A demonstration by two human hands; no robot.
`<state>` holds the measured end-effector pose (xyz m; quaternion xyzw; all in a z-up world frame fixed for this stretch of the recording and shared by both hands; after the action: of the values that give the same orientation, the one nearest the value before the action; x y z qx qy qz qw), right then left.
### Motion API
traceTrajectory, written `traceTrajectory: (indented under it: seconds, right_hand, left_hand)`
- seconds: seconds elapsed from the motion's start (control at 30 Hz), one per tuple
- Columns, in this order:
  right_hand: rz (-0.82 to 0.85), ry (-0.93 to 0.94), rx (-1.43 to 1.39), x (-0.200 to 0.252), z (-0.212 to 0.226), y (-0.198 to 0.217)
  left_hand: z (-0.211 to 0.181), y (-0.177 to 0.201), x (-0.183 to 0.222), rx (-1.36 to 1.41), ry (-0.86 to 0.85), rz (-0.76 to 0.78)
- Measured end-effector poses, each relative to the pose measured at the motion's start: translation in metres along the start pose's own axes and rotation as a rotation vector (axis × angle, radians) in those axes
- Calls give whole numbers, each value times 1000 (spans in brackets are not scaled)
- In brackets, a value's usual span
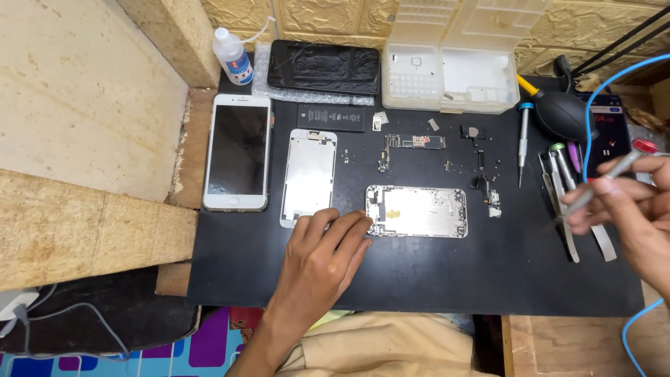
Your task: Disassembling a smartphone by removing internal screws and carefully lifting components like the motherboard using a screwdriver and tweezers.
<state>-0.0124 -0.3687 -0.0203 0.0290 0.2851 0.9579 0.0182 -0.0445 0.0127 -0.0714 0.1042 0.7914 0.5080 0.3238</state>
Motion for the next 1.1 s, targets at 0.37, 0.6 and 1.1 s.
traceTrajectory:
  seconds: [0.37,0.6,1.1]
  right_hand:
    - [250,558,-130,-23,72,-112]
    - [163,916,-63,-36,23,-143]
    - [112,929,-93,-43,19,-149]
  left_hand:
    - [1,-2,1,-3,-13,-29]
    - [0,0,0,41,-25,-52]
    - [3,-3,2,87,-12,-33]
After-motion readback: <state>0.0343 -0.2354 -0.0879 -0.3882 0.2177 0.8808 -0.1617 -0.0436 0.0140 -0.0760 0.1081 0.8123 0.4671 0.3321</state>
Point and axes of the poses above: each hand's wrist, its own x-axis away from the middle knuckle, its own y-axis out of the back of the hand, z = x × y, the point moved 1 cm from there along -x, towards the middle knuckle, and after that the axes turned 9 degrees about z, right-handed, at the moved point
